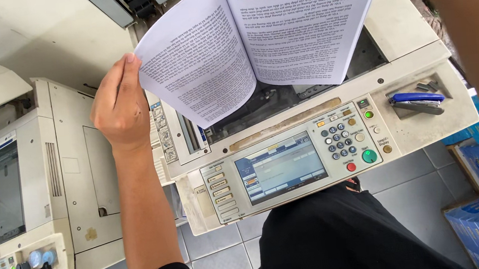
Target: The person places a book on a photocopier, opens it to a page, presses the start button, and repeats this process multiple times to copy several pages. The person handles the book and operates the copier controls throughout.
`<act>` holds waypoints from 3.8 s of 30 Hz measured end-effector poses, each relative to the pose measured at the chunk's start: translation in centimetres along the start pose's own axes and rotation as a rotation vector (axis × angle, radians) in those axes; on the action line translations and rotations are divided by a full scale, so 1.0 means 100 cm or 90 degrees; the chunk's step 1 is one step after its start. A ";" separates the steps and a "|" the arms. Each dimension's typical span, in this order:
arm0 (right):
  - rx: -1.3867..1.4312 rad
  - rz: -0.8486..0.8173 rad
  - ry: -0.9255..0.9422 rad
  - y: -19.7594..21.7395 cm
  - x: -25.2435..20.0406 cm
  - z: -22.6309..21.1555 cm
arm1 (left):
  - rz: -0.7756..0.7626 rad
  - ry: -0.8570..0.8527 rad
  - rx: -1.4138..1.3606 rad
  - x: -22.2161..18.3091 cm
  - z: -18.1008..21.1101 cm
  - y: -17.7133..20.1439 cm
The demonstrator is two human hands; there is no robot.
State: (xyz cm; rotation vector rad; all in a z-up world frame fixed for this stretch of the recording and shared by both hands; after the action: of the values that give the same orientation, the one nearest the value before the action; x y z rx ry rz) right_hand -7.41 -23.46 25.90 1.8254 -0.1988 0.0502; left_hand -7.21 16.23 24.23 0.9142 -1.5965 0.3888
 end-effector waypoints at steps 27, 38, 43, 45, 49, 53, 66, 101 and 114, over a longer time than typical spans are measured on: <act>0.185 0.248 0.378 0.055 -0.066 0.027 | -0.037 0.195 0.204 0.018 0.076 0.004; 0.258 0.289 0.501 0.052 -0.075 0.033 | -0.158 0.579 -0.232 0.064 0.187 -0.009; 0.205 0.311 0.524 0.052 -0.072 0.032 | -0.135 0.601 -0.408 0.083 0.207 -0.059; 0.219 0.307 0.532 0.052 -0.074 0.034 | -0.104 0.599 -0.435 0.086 0.216 -0.081; 0.229 0.308 0.581 0.057 -0.079 0.033 | -0.048 0.616 -0.522 0.081 0.225 -0.107; 0.194 0.226 0.449 0.055 -0.076 0.028 | -0.020 0.639 -0.700 0.070 0.218 -0.113; 0.005 0.244 0.373 0.052 -0.067 0.008 | -0.385 0.127 0.004 0.092 0.068 -0.032; 0.026 0.107 0.290 -0.166 -0.086 -0.111 | -0.574 0.216 0.088 -0.144 -0.019 0.108; 0.704 -0.215 -0.161 -0.201 -0.096 -0.082 | -0.638 0.641 -0.250 -0.184 0.018 -0.026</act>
State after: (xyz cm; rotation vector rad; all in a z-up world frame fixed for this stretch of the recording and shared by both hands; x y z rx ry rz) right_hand -13.03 -9.55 7.55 2.9463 -0.0197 -0.3812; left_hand -6.54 19.58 5.91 0.8733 -0.1821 -0.1827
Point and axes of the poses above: each hand's wrist, its own x-axis towards the middle knuckle, its own y-axis out of the back of the hand, z = x × y, the point moved 3 cm from there along x, towards the middle knuckle, and after that the axes turned 7 degrees about z, right-handed, at the moved point
